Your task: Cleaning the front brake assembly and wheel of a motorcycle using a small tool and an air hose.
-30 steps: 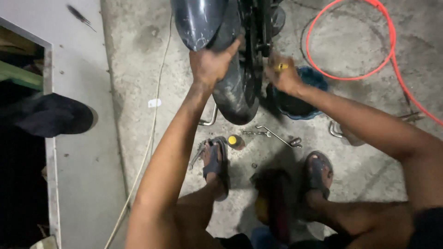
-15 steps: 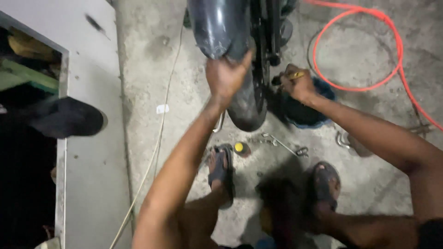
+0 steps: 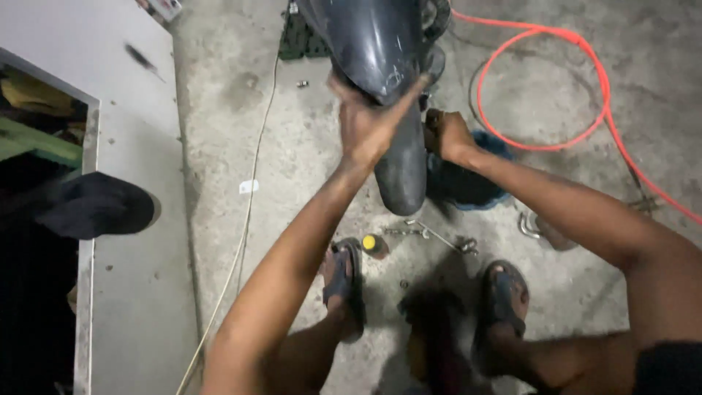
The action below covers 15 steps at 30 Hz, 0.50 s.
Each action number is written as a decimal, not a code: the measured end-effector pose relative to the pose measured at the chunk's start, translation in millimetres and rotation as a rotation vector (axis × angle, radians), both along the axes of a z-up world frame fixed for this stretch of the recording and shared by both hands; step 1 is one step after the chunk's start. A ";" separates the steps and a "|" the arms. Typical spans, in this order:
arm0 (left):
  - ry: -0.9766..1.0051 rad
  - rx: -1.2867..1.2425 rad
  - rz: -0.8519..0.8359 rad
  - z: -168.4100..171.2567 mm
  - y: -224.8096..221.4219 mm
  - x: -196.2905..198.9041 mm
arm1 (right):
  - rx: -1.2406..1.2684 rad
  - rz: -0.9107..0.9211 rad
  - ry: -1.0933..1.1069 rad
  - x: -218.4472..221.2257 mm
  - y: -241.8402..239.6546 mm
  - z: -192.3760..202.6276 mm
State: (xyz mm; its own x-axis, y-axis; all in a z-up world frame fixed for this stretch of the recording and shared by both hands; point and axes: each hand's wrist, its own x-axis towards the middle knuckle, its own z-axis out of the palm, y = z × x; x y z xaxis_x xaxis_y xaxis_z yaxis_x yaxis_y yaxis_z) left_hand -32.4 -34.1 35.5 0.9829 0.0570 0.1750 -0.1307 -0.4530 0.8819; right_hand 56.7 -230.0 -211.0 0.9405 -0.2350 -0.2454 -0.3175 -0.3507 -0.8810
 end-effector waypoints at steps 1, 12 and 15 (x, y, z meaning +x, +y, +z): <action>-0.007 0.000 -0.003 -15.6 -2.0 -0.4 | 0.000 -0.003 -0.007 10.1 -5.6 15.2; -0.003 -0.096 -0.240 -180.8 71.9 -69.6 | -0.651 0.769 -0.363 68.6 -70.6 -156.7; -0.168 -0.141 -0.154 -199.4 123.5 11.9 | -0.679 0.336 -0.214 22.7 -68.6 -58.6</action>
State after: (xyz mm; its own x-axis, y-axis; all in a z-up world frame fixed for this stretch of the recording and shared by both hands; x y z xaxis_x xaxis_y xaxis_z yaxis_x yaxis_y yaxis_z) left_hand -20.5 89.5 -163.9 0.9397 -0.0554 0.3375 -0.3386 -0.2908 0.8949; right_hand 79.4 -298.5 -269.6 0.9983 0.0366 0.0449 0.0534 -0.8813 -0.4696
